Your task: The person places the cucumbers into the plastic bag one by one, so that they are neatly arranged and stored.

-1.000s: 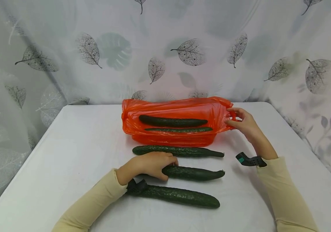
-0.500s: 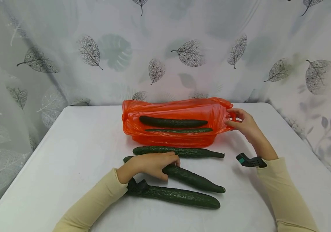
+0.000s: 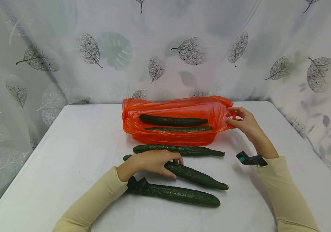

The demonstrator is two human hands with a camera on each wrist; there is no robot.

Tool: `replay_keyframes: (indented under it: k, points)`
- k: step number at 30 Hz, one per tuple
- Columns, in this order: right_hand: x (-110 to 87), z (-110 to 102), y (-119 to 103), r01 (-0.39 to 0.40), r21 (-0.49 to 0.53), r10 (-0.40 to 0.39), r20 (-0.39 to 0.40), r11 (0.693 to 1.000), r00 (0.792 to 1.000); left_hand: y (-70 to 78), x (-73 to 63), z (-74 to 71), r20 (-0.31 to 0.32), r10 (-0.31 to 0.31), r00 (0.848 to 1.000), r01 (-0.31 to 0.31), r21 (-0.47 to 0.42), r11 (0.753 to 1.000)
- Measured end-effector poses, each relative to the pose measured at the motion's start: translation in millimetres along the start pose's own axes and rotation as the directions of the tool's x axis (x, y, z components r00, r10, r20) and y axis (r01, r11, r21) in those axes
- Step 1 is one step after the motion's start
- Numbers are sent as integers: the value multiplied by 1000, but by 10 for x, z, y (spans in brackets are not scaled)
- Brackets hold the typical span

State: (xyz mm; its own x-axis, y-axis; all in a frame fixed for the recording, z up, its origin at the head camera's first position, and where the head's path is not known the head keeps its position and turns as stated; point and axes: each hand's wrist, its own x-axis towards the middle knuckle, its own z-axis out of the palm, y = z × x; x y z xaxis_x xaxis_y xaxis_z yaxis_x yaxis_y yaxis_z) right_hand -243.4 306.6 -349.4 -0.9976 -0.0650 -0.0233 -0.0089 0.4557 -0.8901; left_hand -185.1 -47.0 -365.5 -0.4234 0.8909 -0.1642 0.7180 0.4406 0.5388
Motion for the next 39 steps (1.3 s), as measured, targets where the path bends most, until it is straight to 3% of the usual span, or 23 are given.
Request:
replay_keyframes:
  k: [6,16,23,35,39]
  points:
    - [10,0,20,-2,2,2,-1,1000,1000,12,5,-14,-88,50,995,-44,73,996]
    - [12,51,75,-19,-5,19,14,1000,1000,65,4,-43,-222,90,971,-67,110,992]
    - [2,44,59,-12,0,12,9,1000,1000,85,46,-134,-298,177,938,-126,185,975]
    - [-5,-9,-5,5,-23,-5,-4,1000,1000,193,176,-334,-339,253,906,-167,263,950]
    - [-4,-27,-11,12,-27,-12,-6,1000,1000,221,243,-387,-364,290,885,-183,299,936]
